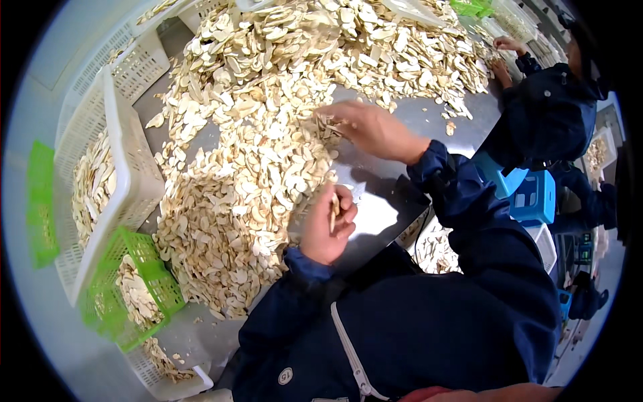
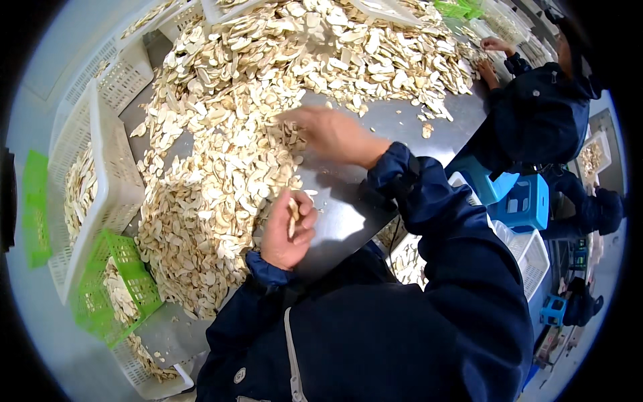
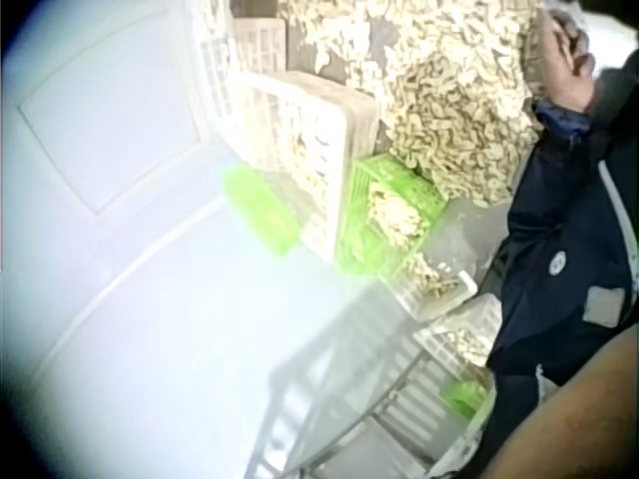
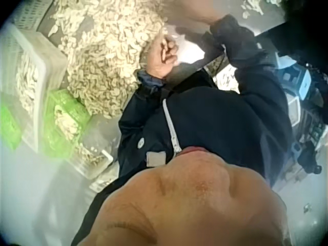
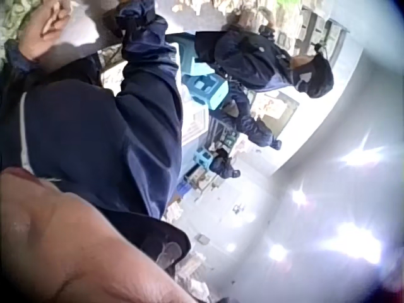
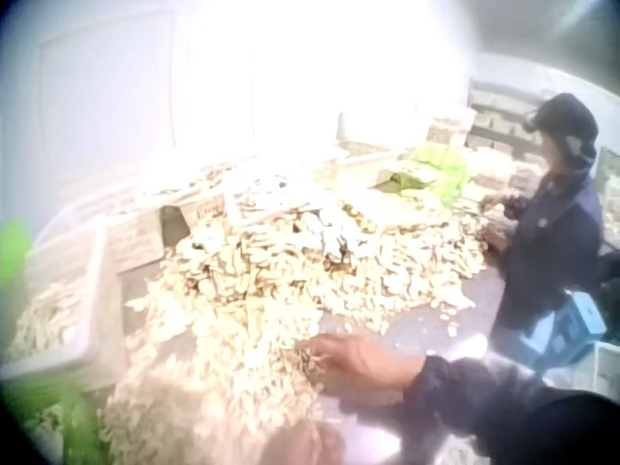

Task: The person is sorting white dried vegetable or medicinal slices by hand on a stainless steel table and placing selected items into various white and green plastic baskets and trays.

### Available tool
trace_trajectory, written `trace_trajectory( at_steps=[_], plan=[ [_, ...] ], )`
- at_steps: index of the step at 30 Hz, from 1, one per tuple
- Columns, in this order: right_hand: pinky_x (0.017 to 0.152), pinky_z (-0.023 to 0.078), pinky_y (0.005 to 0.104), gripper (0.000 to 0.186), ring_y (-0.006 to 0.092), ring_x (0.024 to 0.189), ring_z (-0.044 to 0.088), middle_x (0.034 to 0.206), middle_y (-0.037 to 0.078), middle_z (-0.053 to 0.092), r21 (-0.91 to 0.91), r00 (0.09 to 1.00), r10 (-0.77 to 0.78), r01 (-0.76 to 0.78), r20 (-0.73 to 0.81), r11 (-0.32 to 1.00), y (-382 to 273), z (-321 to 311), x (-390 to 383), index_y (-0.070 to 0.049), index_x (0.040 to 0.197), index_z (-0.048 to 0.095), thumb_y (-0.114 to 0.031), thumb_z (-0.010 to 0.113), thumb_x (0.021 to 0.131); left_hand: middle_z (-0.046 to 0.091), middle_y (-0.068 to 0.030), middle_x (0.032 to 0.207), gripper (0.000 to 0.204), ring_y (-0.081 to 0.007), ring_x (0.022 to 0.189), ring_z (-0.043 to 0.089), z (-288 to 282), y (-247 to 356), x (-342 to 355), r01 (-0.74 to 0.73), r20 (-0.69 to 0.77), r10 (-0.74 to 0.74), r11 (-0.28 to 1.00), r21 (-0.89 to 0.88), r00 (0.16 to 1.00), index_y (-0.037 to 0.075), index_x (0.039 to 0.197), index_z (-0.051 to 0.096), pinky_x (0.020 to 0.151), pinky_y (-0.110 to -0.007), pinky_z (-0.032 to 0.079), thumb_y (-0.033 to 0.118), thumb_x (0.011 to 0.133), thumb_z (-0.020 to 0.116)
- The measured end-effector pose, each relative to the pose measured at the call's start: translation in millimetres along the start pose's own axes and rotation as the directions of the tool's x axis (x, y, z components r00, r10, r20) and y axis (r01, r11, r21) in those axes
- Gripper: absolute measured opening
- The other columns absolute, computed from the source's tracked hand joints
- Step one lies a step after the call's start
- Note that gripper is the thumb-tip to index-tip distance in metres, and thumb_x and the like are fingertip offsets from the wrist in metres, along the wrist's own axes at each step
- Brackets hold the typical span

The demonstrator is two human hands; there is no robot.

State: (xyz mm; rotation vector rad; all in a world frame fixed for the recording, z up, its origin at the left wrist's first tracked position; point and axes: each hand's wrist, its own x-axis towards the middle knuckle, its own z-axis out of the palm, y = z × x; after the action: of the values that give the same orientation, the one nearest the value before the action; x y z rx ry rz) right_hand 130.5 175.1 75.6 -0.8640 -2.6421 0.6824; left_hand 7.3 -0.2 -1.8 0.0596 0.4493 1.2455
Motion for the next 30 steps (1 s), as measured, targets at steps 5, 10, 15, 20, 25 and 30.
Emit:
trace_trajectory(
  at_steps=[5,10,15,20,25,30],
  plan=[
    [0.086,0.055,0.0437,0.039,0.0390,0.100,0.067,0.122,0.019,0.065,-0.170,0.983,-0.012,-0.020,-0.184,0.985,64.5,-6.6,-1.2,-0.011,0.129,0.063,-0.004,0.059,0.090,0.049,-0.0014,0.087,0.037,-0.0123,0.078,0.046,9.7,3.9,-5.4,-0.090,-0.060,0.087,0.995,-0.048,0.994,0.009,0.092,0.054,0.047,-0.020,0.032,0.039,0.108,0.042],
    [0.087,0.054,0.0447,0.038,0.0389,0.101,0.065,0.120,0.019,0.065,-0.162,0.990,0.018,-0.041,-0.138,0.986,75.4,10.2,15.3,-0.011,0.130,0.062,-0.008,0.061,0.092,0.049,-0.0021,0.084,0.036,-0.0122,0.070,0.045,-6.2,-4.5,5.2,-0.100,-0.167,0.117,0.989,0.105,0.979,0.008,0.094,0.055,0.043,-0.019,0.031,0.037,0.108,0.041],
    [0.089,0.053,0.0409,0.038,0.0341,0.105,0.065,0.122,0.016,0.064,0.221,0.977,-0.145,0.109,0.154,0.969,17.0,28.3,34.4,-0.012,0.135,0.059,-0.017,0.062,0.097,0.045,0.0018,0.076,0.030,-0.0070,0.057,0.041,-3.2,4.9,0.9,0.028,0.065,-0.019,0.988,-0.149,0.998,0.008,0.109,0.060,0.040,-0.020,0.032,0.034,0.107,0.046],
    [0.088,0.055,0.0407,0.036,0.0316,0.099,0.069,0.125,0.016,0.065,0.059,0.995,-0.051,0.057,-0.087,0.997,40.7,7.3,36.1,-0.011,0.132,0.062,-0.018,0.060,0.096,0.043,0.0030,0.073,0.030,-0.0065,0.054,0.037,1.9,5.2,-0.3,-0.043,0.025,0.046,0.996,-0.081,0.999,0.008,0.120,0.057,0.040,-0.020,0.029,0.033,0.108,0.045],
    [0.094,0.052,0.0430,0.038,0.0373,0.110,0.064,0.128,0.018,0.063,-0.310,0.960,0.108,-0.189,-0.258,0.932,86.0,-17.0,3.7,-0.010,0.130,0.062,-0.008,0.058,0.092,0.040,0.0037,0.070,0.028,-0.0053,0.054,0.034,5.0,5.8,-2.6,-0.052,-0.010,0.052,0.998,-0.036,0.999,0.007,0.119,0.057,0.041,-0.020,0.027,0.030,0.108,0.046],
    [0.097,0.051,0.0445,0.038,0.0386,0.115,0.062,0.130,0.019,0.062,-0.456,0.916,0.272,-0.385,-0.294,0.803,127.9,-25.5,-17.0,-0.010,0.128,0.063,-0.008,0.057,0.090,0.040,0.0047,0.068,0.027,-0.0049,0.052,0.033,7.6,3.7,-2.4,0.027,0.016,-0.027,0.999,0.021,0.999,0.006,0.118,0.056,0.042,-0.020,0.027,0.029,0.108,0.047]
  ],
)
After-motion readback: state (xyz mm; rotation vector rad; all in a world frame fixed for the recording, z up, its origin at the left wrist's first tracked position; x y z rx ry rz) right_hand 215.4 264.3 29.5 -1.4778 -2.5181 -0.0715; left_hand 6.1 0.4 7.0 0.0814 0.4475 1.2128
